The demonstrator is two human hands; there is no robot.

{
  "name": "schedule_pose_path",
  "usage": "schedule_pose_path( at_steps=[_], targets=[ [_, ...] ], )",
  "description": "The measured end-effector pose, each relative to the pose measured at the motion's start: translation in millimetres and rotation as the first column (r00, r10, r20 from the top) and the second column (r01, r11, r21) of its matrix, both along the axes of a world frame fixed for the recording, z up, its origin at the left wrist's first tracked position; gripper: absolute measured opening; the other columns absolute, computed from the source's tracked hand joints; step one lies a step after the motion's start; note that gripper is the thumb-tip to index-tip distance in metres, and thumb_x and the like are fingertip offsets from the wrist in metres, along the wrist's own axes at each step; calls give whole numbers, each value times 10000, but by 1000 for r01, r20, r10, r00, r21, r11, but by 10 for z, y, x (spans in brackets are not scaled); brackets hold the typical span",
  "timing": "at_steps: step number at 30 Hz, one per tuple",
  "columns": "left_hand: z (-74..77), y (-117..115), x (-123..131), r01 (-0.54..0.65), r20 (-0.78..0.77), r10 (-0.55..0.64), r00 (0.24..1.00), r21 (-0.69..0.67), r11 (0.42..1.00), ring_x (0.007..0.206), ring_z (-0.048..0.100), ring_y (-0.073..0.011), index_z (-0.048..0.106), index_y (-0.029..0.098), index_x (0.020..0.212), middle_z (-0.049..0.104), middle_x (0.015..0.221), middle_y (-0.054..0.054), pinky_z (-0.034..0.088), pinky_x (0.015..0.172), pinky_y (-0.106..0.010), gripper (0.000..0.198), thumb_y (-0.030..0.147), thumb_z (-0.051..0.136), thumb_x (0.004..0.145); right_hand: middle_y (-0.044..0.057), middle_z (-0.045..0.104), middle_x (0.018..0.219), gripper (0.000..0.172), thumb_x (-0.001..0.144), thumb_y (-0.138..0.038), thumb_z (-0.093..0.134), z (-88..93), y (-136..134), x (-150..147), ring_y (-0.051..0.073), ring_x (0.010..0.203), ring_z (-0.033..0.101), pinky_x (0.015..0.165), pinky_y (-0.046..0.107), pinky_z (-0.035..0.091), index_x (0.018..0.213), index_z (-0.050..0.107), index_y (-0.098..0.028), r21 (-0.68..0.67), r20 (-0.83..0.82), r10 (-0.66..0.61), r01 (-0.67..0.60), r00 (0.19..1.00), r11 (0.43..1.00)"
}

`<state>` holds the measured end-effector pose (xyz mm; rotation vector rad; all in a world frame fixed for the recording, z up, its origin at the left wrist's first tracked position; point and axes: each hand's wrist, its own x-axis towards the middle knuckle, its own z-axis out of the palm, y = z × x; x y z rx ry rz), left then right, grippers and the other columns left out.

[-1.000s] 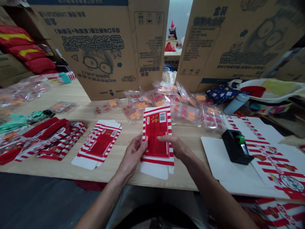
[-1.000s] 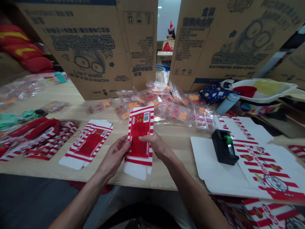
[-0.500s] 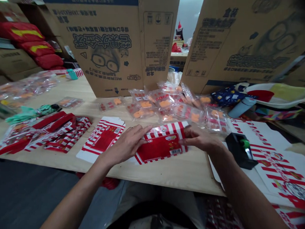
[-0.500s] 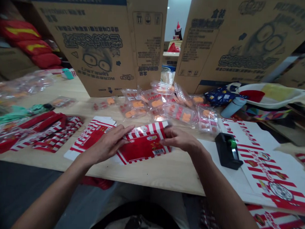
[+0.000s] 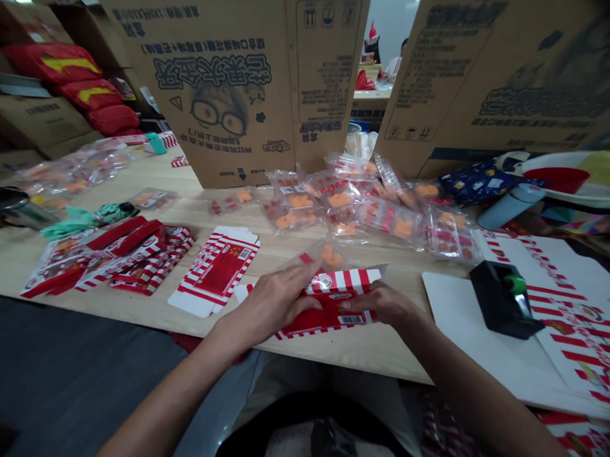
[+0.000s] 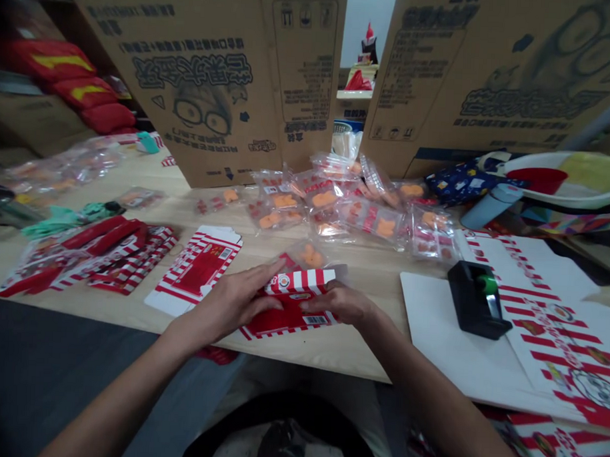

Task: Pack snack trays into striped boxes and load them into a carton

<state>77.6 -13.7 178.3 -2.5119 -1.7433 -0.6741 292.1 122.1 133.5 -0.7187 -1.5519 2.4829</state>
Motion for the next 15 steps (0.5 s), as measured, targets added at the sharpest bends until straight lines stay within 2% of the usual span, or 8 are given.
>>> schedule_pose_path(
  at_steps=[3,5,7,9,12,14,15],
  targets=[
    [99,-21,56,-212,-119,231,966,151,965,1426,430,-405,293,155,1549,466,1515,-256,399,1129,-599,792,372,693,901,53,789,953,389,608,-276,881,204,4,30,250,860,746,823,397,606,978,783,-205,-124,-85,-144,133,986,983],
    [38,1,80,-269,-139,298,944,194,943,1425,408,-447,279,131,1556,438,1521,-287,376,1123,-640,853,416,709,878,72,787,987,422,611,-251,825,292,-14,23,289,926,743,865,443,596,1026,778,-190,-213,-130,-167,137,977,967],
    [-159,38,78,-200,-109,220,970,170,965,1410,434,-432,191,133,1586,441,1514,-292,417,1103,-611,898,429,681,895,83,789,957,470,546,-160,767,286,-56,-11,310,924,741,858,448,592,1015,777,-164,-265,-132,-116,78,984,961],
    [-460,64,63,-115,-49,121,991,119,986,1412,449,-401,57,159,1610,446,1514,-282,447,1092,-580,923,404,634,932,69,791,898,512,472,-74,692,189,-112,-59,299,877,742,833,413,591,971,776,-152,-280,-100,-59,29,993,960],
    [-910,42,51,-31,64,31,997,11,999,1390,502,-336,-65,224,1611,500,1490,-240,490,1069,-533,899,326,567,981,40,769,745,410,433,-27,648,-31,-194,-124,236,706,721,704,320,578,813,759,-131,-241,69,83,-64,994,969],
    [-1071,-8,39,-5,129,11,992,-50,999,1374,528,-306,-52,251,1613,522,1482,-217,506,1060,-505,874,316,555,988,38,752,685,361,429,-20,652,-149,-220,-139,219,653,708,667,297,563,764,740,-121,-241,158,132,-91,979,966],
    [-1089,-35,23,-7,151,18,988,-74,997,1384,519,-300,-28,251,1616,507,1498,-217,500,1071,-497,865,334,560,986,45,754,691,362,439,-31,659,-187,-220,-136,227,670,717,687,308,568,781,739,-119,-260,162,127,-81,979,962]
  ],
)
